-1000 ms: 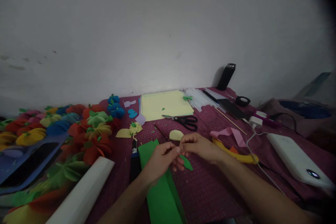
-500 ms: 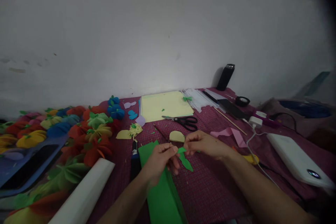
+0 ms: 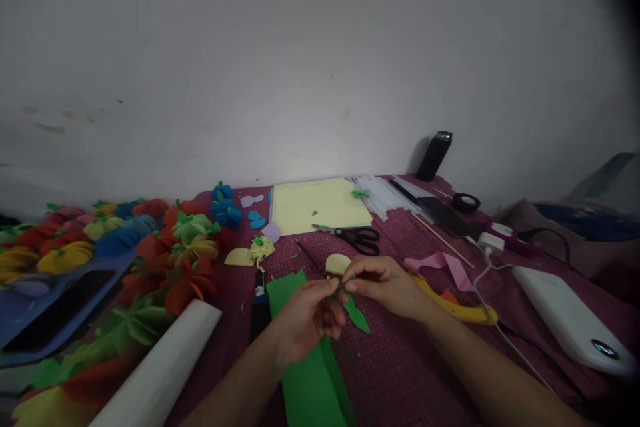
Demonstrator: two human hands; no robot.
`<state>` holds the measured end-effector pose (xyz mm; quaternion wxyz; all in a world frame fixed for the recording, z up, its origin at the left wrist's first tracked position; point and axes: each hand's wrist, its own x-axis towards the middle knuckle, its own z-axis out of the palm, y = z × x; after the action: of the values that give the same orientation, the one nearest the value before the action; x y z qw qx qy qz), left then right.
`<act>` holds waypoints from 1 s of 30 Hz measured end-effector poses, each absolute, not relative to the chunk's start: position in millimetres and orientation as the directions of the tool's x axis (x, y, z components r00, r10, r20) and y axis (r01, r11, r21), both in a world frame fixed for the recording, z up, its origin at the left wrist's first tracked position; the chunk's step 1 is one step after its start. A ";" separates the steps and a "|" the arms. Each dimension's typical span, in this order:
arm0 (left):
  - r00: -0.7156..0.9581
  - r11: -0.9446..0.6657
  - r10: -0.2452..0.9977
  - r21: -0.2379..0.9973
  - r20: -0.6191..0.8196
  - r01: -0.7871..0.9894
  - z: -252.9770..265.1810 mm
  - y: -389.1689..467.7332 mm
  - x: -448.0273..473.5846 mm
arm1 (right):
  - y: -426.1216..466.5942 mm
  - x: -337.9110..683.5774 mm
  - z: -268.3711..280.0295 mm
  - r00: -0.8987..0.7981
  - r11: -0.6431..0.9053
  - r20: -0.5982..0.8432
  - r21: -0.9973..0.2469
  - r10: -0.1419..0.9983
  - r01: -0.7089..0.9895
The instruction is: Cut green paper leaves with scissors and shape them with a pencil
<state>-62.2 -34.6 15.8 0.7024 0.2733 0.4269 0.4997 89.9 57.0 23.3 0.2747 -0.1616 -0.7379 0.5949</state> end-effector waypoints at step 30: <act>-0.224 -0.125 0.958 0.962 0.181 0.241 7.3 -40.5 -56.0 | 59.6 95.2 33.8 -0.703 0.128 0.077 -0.992 0.707 0.021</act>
<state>-56.0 -40.5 7.3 0.3348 0.5254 0.5703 0.5353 95.2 59.6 33.8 0.2832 -0.2616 -0.6957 0.6062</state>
